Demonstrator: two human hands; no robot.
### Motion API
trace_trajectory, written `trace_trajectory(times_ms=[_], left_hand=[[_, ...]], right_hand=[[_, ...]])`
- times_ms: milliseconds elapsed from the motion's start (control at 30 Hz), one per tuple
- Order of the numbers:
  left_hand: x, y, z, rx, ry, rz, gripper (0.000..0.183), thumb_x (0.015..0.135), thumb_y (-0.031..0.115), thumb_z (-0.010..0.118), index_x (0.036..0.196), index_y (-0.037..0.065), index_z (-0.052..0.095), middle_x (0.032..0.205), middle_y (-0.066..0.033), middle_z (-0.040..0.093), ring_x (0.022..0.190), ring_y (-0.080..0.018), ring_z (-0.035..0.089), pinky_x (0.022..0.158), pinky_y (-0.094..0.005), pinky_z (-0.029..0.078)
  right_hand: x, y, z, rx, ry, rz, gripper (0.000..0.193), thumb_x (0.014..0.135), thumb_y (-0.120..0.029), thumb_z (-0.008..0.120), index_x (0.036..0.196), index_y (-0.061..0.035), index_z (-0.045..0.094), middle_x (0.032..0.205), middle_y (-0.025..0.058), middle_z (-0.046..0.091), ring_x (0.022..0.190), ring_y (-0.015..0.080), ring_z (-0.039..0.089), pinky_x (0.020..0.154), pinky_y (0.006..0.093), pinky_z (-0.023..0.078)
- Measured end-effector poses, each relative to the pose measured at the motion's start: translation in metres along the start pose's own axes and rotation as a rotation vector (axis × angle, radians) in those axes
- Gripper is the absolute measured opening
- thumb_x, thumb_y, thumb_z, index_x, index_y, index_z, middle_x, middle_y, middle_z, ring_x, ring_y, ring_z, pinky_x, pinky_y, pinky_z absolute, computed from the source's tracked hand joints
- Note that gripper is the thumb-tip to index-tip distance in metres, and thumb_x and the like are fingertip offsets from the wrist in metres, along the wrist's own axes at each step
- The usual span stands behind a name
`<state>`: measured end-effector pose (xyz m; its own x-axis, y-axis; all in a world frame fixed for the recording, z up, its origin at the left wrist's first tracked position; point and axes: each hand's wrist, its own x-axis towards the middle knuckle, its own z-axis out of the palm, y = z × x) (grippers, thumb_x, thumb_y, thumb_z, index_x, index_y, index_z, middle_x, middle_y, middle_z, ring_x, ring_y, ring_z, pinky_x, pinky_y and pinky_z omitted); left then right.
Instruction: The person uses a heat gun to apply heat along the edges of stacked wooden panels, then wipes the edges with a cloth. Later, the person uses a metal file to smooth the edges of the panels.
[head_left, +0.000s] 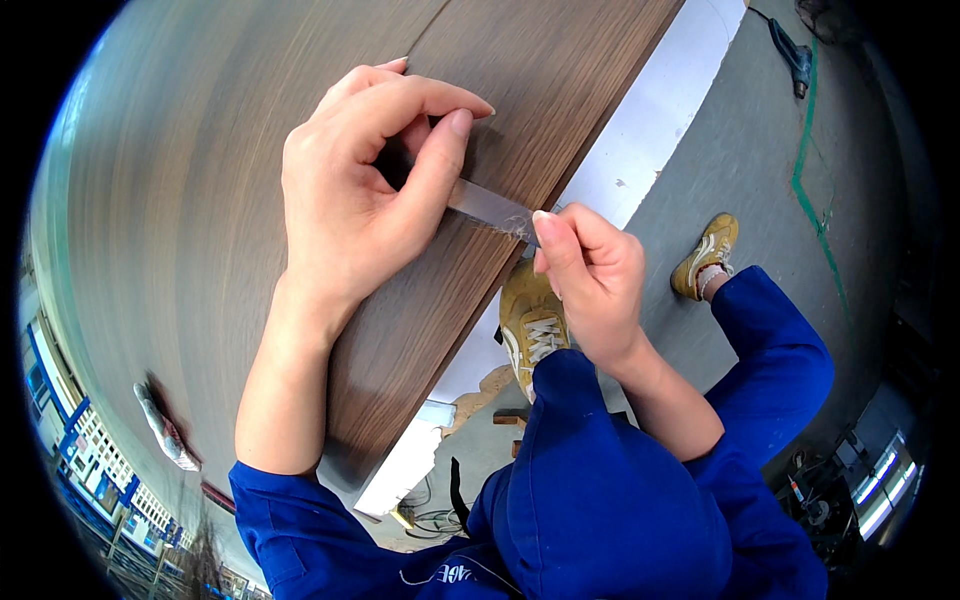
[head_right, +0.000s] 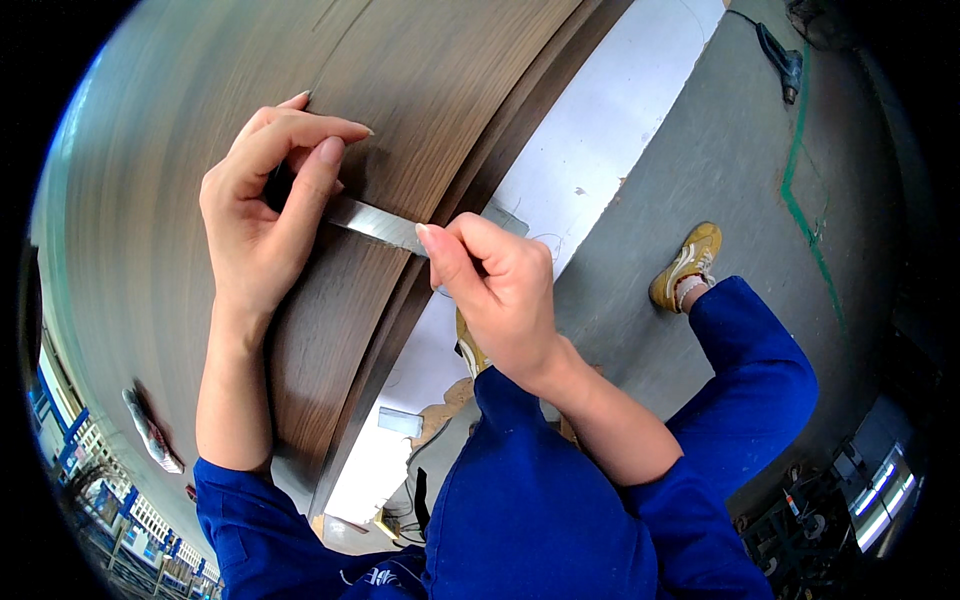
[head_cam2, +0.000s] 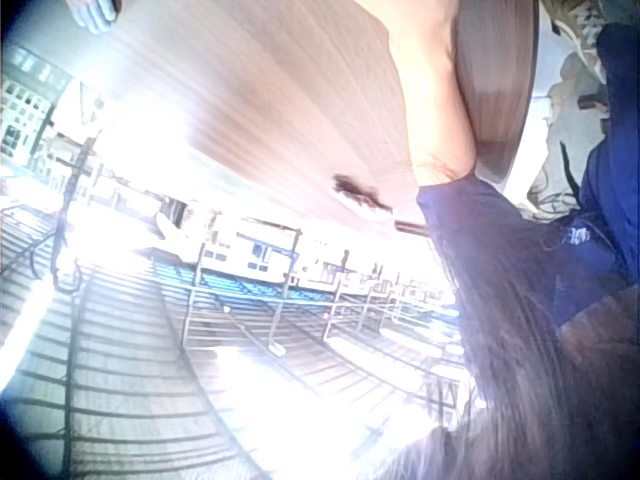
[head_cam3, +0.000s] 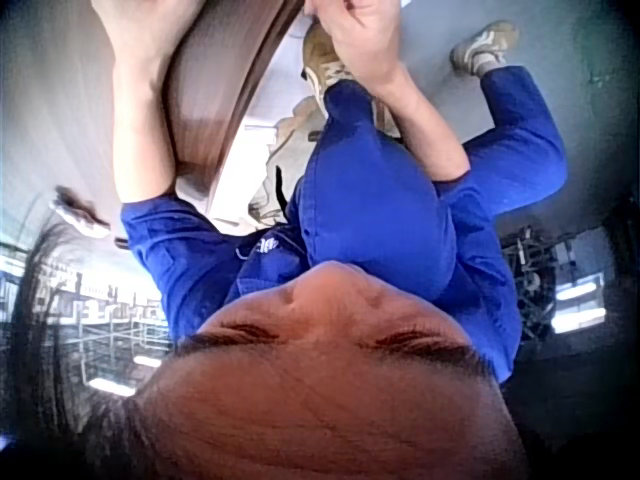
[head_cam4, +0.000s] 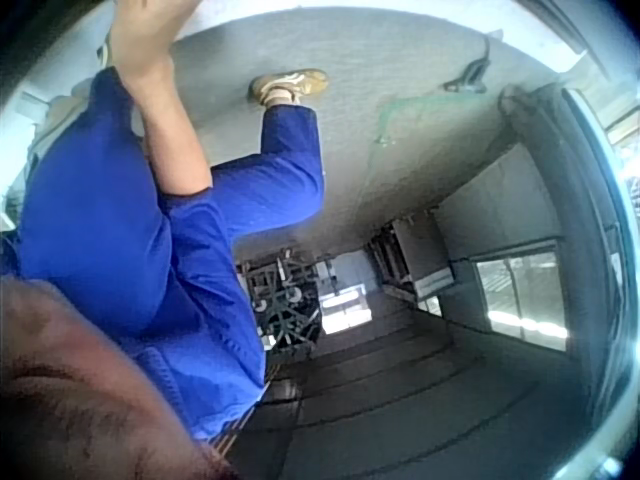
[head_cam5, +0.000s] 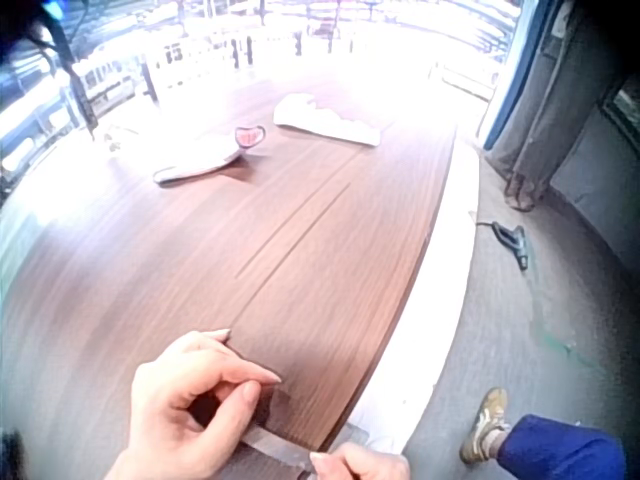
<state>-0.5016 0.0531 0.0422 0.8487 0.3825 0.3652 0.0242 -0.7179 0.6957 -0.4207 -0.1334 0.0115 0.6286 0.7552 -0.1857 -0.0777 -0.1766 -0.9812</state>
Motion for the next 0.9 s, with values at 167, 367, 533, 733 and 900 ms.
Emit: trace_trajectory(times_ms=[167, 367, 533, 733, 900], left_hand=[[0.000, 0.001, 0.000, 0.005, -0.002, -0.009, 0.013, 0.086, 0.002, 0.058, 0.089, 0.004, 0.071, 0.059, 0.0019, 0.053, 0.059, -0.0061, 0.052, 0.104, -0.0379, 0.038], [-0.002, 0.000, 0.000, 0.010, -0.011, -0.010, 0.013, 0.087, 0.003, 0.058, 0.090, 0.003, 0.071, 0.061, 0.0017, 0.056, 0.057, -0.0054, 0.053, 0.105, -0.0368, 0.038], [-0.001, 0.000, 0.000, -0.015, 0.004, -0.022, 0.013, 0.088, 0.004, 0.057, 0.090, 0.002, 0.070, 0.069, -0.0001, 0.062, 0.059, -0.0068, 0.056, 0.105, -0.0367, 0.037], [-0.001, 0.000, 0.000, -0.012, 0.003, -0.030, 0.012, 0.088, 0.003, 0.057, 0.089, 0.002, 0.069, 0.070, -0.0004, 0.062, 0.060, -0.0073, 0.056, 0.105, -0.0368, 0.037], [-0.001, 0.001, -0.001, -0.003, -0.011, -0.034, 0.013, 0.088, 0.003, 0.057, 0.089, 0.002, 0.070, 0.068, 0.0002, 0.061, 0.057, -0.0064, 0.055, 0.105, -0.0367, 0.037]], right_hand=[[-0.005, -0.001, 0.003, 0.037, -0.020, 0.028, 0.031, 0.095, -0.015, 0.059, 0.067, -0.0009, 0.057, 0.053, -0.0011, 0.050, 0.049, 0.0012, 0.037, 0.043, 0.0220, 0.030], [-0.010, 0.001, 0.007, -0.021, -0.014, -0.027, 0.031, 0.095, -0.014, 0.059, 0.067, -0.0010, 0.058, 0.053, -0.0008, 0.051, 0.049, 0.0013, 0.038, 0.043, 0.0220, 0.030], [-0.002, 0.002, 0.005, 0.017, 0.030, -0.012, 0.031, 0.095, -0.014, 0.059, 0.067, -0.0010, 0.058, 0.053, -0.0008, 0.050, 0.048, 0.0014, 0.037, 0.043, 0.0219, 0.030], [-0.001, -0.003, 0.006, -0.007, 0.022, -0.008, 0.031, 0.095, -0.014, 0.059, 0.068, -0.0006, 0.058, 0.052, -0.0012, 0.049, 0.049, 0.0010, 0.037, 0.043, 0.0218, 0.029], [-0.005, 0.001, 0.006, -0.024, -0.015, -0.027, 0.029, 0.095, -0.014, 0.060, 0.068, -0.0007, 0.059, 0.054, -0.0002, 0.053, 0.048, 0.0006, 0.039, 0.042, 0.0213, 0.030]])
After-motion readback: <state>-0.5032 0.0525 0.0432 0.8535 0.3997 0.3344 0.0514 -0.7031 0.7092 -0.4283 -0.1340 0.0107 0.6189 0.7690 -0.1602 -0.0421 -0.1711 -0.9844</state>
